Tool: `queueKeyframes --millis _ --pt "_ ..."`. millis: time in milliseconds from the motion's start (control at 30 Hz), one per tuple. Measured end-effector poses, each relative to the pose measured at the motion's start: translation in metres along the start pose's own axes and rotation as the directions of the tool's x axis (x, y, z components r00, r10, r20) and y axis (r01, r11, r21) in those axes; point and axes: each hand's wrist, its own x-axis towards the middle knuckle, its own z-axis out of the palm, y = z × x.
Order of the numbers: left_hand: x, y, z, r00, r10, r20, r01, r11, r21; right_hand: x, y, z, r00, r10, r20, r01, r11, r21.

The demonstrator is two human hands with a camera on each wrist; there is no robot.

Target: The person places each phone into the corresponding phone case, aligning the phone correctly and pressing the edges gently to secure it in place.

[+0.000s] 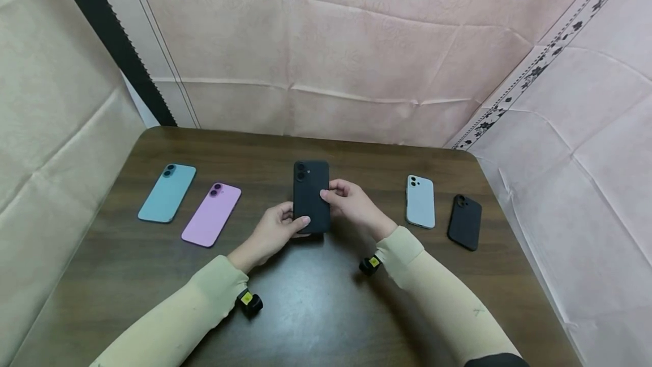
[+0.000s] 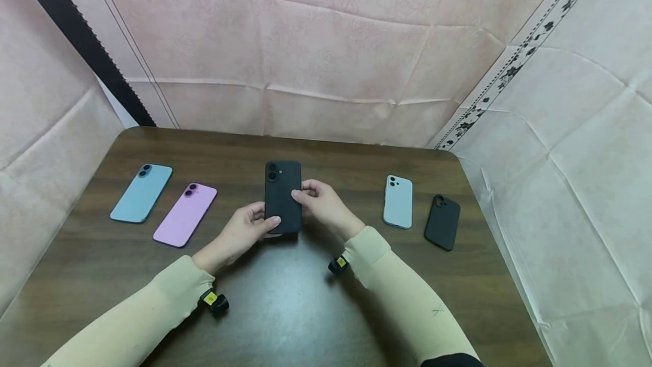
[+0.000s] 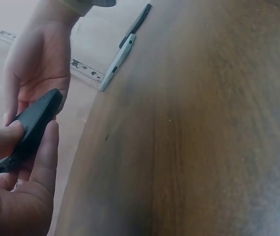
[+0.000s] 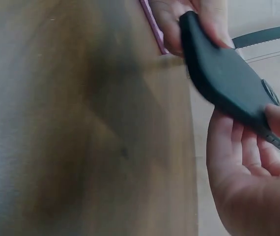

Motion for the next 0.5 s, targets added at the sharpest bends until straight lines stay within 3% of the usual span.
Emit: queueKeyframes --millis 300,500 --pt "0.0 0.002 0.0 0.997 -0.013 -0.079 0.016 0.999 0.046 -0.007 0.014 0.003 0.997 0.012 0.073 -0.015 0.999 0.046" --pt "-0.001 0.004 -0.001 0.999 -0.013 -0.049 0.014 1.0 0.014 -0.01 0.016 0.006 0.997 -0.021 0.075 0.016 0.998 0.063"
